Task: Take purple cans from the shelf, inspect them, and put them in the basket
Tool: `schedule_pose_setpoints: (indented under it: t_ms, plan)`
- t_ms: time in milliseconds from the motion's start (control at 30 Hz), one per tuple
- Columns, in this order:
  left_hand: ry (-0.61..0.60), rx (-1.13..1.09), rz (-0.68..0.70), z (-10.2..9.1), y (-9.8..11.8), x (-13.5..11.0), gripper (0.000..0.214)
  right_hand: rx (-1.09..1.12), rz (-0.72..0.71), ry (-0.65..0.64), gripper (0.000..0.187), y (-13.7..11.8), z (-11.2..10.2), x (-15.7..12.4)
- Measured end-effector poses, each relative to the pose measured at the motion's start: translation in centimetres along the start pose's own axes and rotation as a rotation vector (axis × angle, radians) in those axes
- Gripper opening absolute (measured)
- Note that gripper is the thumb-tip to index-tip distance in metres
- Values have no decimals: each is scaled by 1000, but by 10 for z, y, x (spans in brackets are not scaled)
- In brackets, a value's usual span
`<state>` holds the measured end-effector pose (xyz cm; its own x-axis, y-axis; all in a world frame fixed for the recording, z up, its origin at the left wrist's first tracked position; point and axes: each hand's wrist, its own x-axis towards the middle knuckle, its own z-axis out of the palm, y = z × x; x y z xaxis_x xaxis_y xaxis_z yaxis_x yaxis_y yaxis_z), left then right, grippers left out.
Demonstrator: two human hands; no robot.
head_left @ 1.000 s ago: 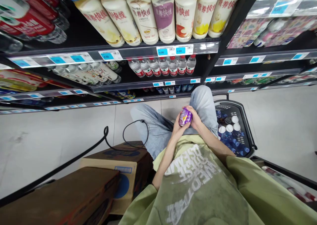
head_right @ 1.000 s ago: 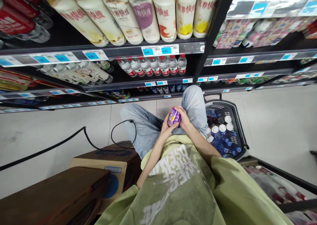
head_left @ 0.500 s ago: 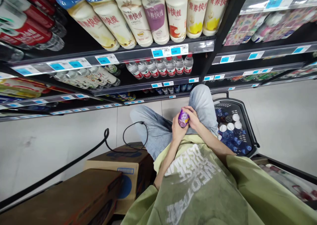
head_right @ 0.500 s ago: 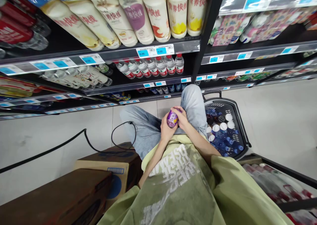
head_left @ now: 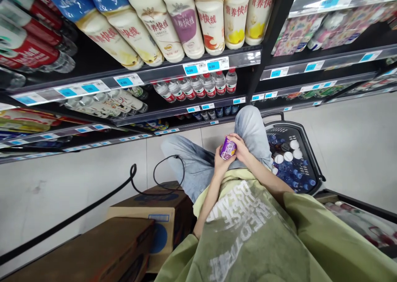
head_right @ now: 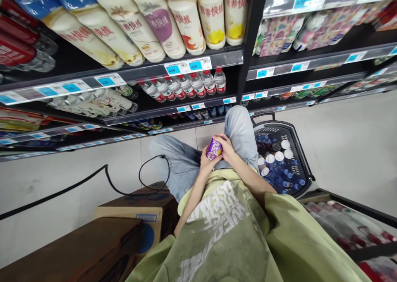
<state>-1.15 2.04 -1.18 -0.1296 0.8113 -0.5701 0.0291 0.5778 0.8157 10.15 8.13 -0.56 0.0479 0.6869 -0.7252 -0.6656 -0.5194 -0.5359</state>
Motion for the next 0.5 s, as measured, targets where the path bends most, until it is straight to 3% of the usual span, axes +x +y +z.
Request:
schedule_pose_setpoints:
  t_ms: [200,500]
  plan:
    - [-51,-93,-89,-1,0,-1,77,-19,6,2,37,-3,3,-4]
    - [-12,-256,-147,4,-2,2,50,-40,-32,-14,33,2,0,-1]
